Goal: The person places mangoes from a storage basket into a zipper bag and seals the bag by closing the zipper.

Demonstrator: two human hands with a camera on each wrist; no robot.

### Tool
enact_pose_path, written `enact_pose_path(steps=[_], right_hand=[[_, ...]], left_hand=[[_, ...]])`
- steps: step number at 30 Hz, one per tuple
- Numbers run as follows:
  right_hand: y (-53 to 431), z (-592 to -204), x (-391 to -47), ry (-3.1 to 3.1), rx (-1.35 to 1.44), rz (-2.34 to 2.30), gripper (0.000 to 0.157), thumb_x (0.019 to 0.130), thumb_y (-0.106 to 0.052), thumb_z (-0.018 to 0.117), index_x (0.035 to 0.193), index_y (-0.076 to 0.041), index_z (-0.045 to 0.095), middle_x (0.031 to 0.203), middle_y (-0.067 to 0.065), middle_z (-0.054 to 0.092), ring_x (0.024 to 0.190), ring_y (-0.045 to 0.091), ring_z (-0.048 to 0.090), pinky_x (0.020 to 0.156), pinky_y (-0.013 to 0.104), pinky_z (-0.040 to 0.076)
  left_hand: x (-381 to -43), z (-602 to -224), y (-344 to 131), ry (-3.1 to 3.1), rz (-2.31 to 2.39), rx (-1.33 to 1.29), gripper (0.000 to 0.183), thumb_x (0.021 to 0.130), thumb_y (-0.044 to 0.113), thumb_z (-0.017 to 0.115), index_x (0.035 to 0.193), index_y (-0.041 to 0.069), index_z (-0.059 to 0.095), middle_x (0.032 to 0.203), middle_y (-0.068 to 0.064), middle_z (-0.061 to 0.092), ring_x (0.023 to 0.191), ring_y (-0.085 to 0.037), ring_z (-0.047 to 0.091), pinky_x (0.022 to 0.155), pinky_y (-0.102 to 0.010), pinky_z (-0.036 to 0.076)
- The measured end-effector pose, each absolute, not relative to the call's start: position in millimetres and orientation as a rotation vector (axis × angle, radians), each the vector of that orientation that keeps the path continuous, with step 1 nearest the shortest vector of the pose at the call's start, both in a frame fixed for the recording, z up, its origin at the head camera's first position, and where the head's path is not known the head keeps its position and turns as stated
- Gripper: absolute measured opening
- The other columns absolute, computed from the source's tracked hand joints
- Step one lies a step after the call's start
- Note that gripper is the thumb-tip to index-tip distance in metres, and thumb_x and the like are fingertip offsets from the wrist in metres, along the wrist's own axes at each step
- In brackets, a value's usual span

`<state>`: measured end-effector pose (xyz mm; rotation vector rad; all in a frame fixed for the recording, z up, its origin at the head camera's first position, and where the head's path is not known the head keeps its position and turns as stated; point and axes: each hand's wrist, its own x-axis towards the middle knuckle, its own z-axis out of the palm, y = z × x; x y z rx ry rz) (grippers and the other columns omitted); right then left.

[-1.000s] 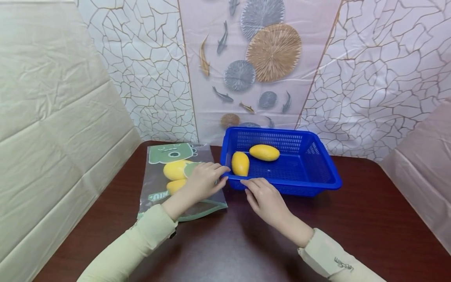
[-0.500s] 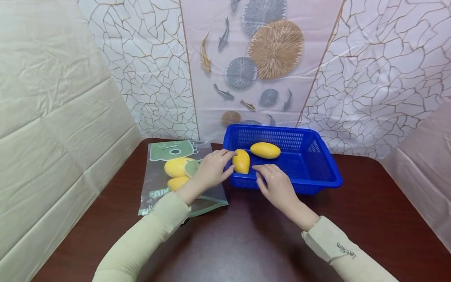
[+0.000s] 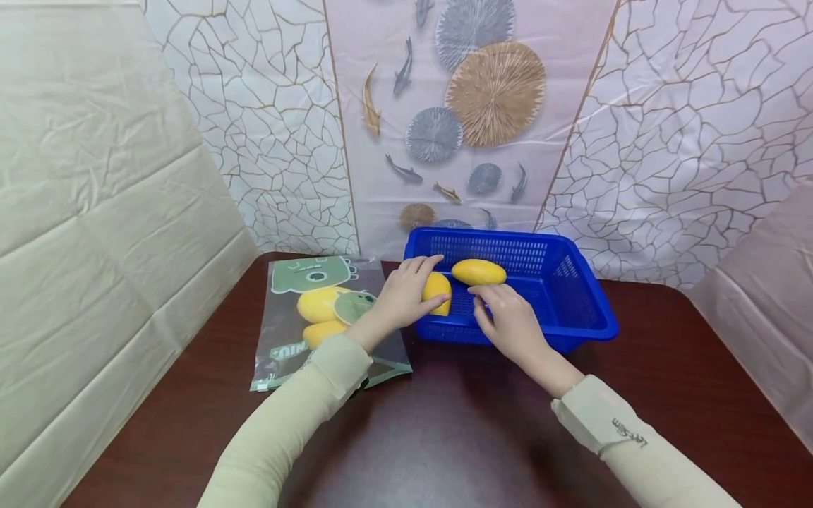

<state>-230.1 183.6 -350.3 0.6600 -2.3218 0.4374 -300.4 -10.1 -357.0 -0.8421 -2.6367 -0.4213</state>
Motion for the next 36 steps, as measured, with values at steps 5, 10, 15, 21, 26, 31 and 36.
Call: enact_pose_path(steps=[5, 10, 15, 21, 26, 31, 36], right_hand=[[191, -349, -237, -2.351, 0.622, 0.421, 0.016, 0.085, -0.004, 0.062, 0.099, -0.001, 0.066, 0.09, 0.015, 0.069, 0.082, 0.03, 0.064, 0.069, 0.044, 0.054], [196, -347, -239, -2.358, 0.613, 0.404, 0.014, 0.085, -0.005, 0.061, 0.097, 0.0, 0.066, 0.086, 0.015, 0.068, 0.077, 0.03, 0.062, 0.065, 0.043, 0.053], [202, -343, -245, -2.361, 0.61, 0.375, 0.015, 0.085, -0.004, 0.06, 0.097, 0.001, 0.066, 0.083, 0.015, 0.068, 0.072, 0.028, 0.06, 0.062, 0.041, 0.051], [208, -335, -252, -2.375, 0.619, 0.326, 0.015, 0.084, -0.004, 0.06, 0.097, 0.002, 0.066, 0.081, 0.015, 0.067, 0.073, 0.029, 0.06, 0.062, 0.041, 0.051], [214, -330, -258, -2.397, 0.64, 0.292, 0.016, 0.086, -0.006, 0.059, 0.097, 0.002, 0.067, 0.085, 0.016, 0.068, 0.079, 0.031, 0.062, 0.066, 0.042, 0.052], [219, -328, -261, -2.44, 0.647, 0.315, 0.015, 0.087, -0.006, 0.057, 0.097, 0.001, 0.066, 0.09, 0.016, 0.069, 0.084, 0.033, 0.063, 0.07, 0.045, 0.052], [219, -326, -263, -2.513, 0.666, 0.327, 0.017, 0.087, -0.007, 0.056, 0.098, 0.001, 0.066, 0.093, 0.016, 0.069, 0.086, 0.032, 0.064, 0.072, 0.045, 0.052]], left_hand=[[-308, -366, -3, -2.683, -0.402, -0.824, 0.08, 0.086, 0.06, 0.054, 0.149, 0.02, 0.024, 0.143, -0.007, 0.042, 0.133, -0.025, 0.037, 0.098, -0.047, 0.043], [-309, -372, -1, -2.72, -0.444, -0.851, 0.087, 0.084, 0.065, 0.051, 0.151, 0.021, 0.018, 0.149, -0.008, 0.035, 0.14, -0.031, 0.028, 0.107, -0.052, 0.034], [-313, -375, 1, -2.745, -0.444, -0.821, 0.092, 0.08, 0.07, 0.052, 0.151, 0.025, 0.014, 0.153, -0.009, 0.028, 0.144, -0.033, 0.019, 0.112, -0.059, 0.018], [-322, -375, 4, -2.794, -0.474, -0.763, 0.093, 0.079, 0.071, 0.052, 0.151, 0.027, 0.013, 0.155, -0.009, 0.024, 0.145, -0.033, 0.014, 0.113, -0.059, 0.015], [-326, -375, 5, -2.813, -0.543, -0.81, 0.09, 0.082, 0.067, 0.053, 0.151, 0.025, 0.014, 0.155, -0.012, 0.023, 0.145, -0.035, 0.014, 0.114, -0.056, 0.019], [-325, -376, 5, -2.876, -0.549, -0.838, 0.083, 0.085, 0.064, 0.051, 0.151, 0.025, 0.018, 0.156, -0.01, 0.021, 0.146, -0.033, 0.013, 0.115, -0.055, 0.017], [-326, -376, 6, -2.921, -0.51, -0.842, 0.076, 0.087, 0.064, 0.048, 0.149, 0.026, 0.024, 0.156, -0.008, 0.022, 0.146, -0.03, 0.012, 0.115, -0.055, 0.014]])
